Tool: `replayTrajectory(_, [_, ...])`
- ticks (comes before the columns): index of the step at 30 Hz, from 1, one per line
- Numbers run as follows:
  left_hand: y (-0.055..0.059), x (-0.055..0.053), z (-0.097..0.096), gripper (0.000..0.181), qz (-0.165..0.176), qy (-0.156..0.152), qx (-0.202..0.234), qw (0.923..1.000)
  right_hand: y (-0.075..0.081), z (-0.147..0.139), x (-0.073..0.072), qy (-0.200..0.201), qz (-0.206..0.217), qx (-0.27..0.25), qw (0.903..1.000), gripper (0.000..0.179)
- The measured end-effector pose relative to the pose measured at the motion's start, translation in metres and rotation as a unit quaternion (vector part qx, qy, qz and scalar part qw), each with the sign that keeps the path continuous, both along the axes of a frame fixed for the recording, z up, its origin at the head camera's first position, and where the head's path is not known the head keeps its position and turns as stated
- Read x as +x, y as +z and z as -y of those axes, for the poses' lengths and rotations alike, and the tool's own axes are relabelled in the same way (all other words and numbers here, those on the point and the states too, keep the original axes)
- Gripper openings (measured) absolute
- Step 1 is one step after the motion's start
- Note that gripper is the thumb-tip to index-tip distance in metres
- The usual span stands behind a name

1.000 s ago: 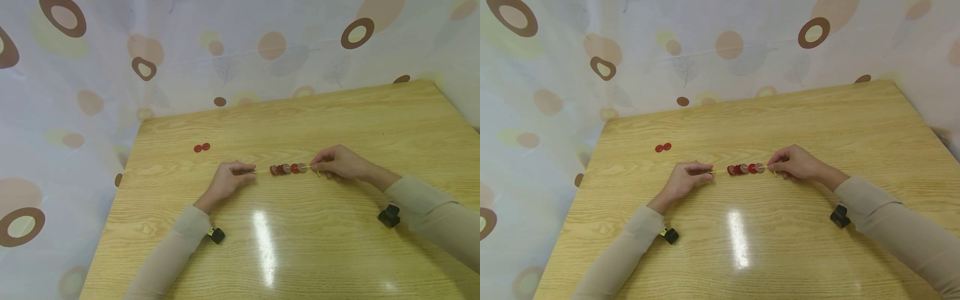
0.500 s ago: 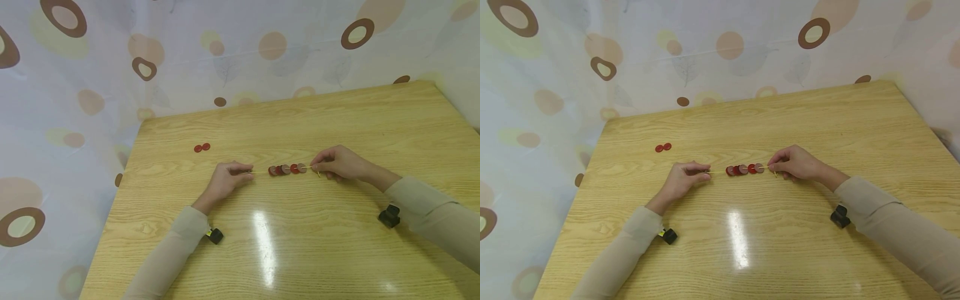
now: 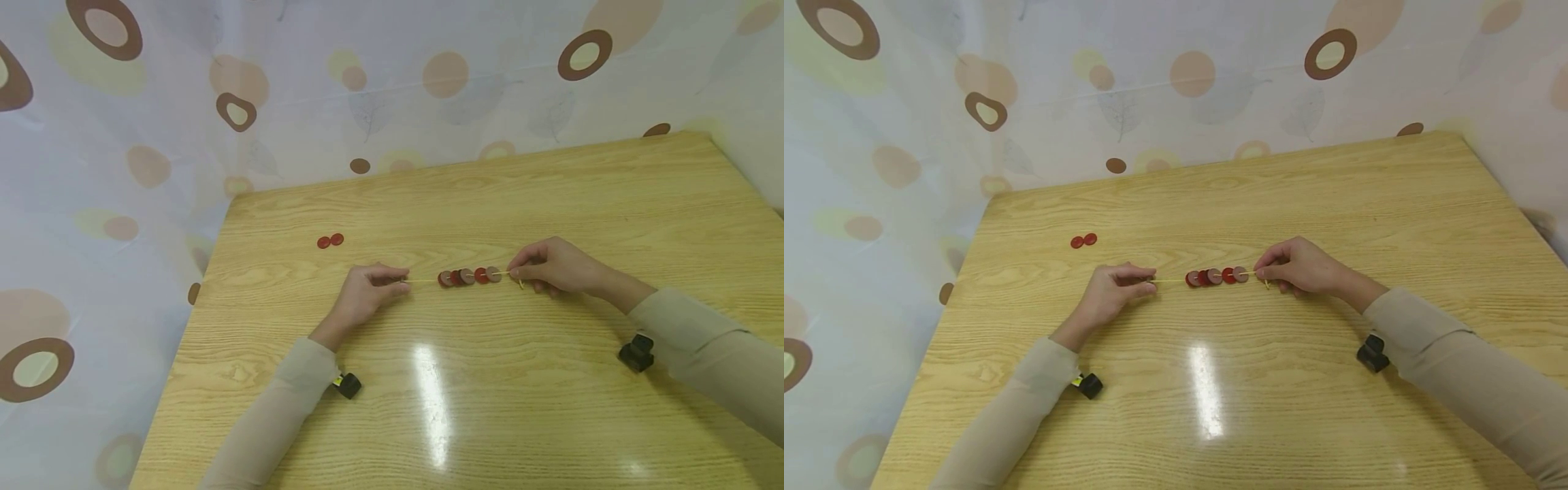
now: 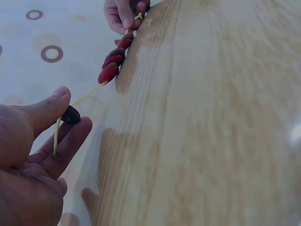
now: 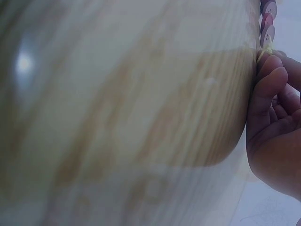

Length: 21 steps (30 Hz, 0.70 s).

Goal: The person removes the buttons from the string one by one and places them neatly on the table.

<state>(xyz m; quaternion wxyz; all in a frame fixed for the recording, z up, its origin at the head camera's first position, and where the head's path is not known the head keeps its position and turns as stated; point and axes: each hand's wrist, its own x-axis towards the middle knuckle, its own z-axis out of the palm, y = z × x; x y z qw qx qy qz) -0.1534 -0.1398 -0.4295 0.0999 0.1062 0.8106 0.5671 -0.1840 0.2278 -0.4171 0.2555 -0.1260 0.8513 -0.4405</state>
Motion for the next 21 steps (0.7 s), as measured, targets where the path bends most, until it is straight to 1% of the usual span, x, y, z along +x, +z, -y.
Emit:
replayTrajectory(5, [-0.0017, 0.0002, 0.0018, 0.03, -0.001, 0.001, 0.0, 1.0, -0.0005, -0.0006, -0.0002, 0.0, 0.0, 0.0, 1.0, 0.024])
replayTrajectory(10, [-0.0032, -0.0003, 0.0047, 0.031, -0.007, -0.002, 0.014, 0.9999, -0.0001, -0.0006, -0.0001, -0.002, -0.001, 0.001, 1.0, 0.024])
replayTrajectory(11, [0.0, 0.0012, 0.0041, 0.031, -0.007, -0.002, 0.012, 0.9999, 0.0, -0.0006, -0.0001, -0.002, 0.0, 0.0, 1.0, 0.024])
replayTrajectory(17, [0.0011, 0.0013, 0.0069, 0.031, -0.008, 0.001, 0.008, 0.9999, 0.0002, -0.0004, 0.0, -0.004, 0.004, -0.004, 1.0, 0.024])
replayTrajectory(18, [-0.0019, -0.0001, 0.0086, 0.031, -0.01, 0.001, 0.01, 0.9999, 0.0002, -0.0003, 0.0, -0.004, 0.004, -0.004, 1.0, 0.024])
replayTrajectory(21, [-0.0013, -0.0003, 0.0099, 0.031, -0.01, 0.003, 0.011, 0.9999, 0.0002, -0.0003, 0.0, -0.004, 0.003, -0.004, 1.0, 0.024])
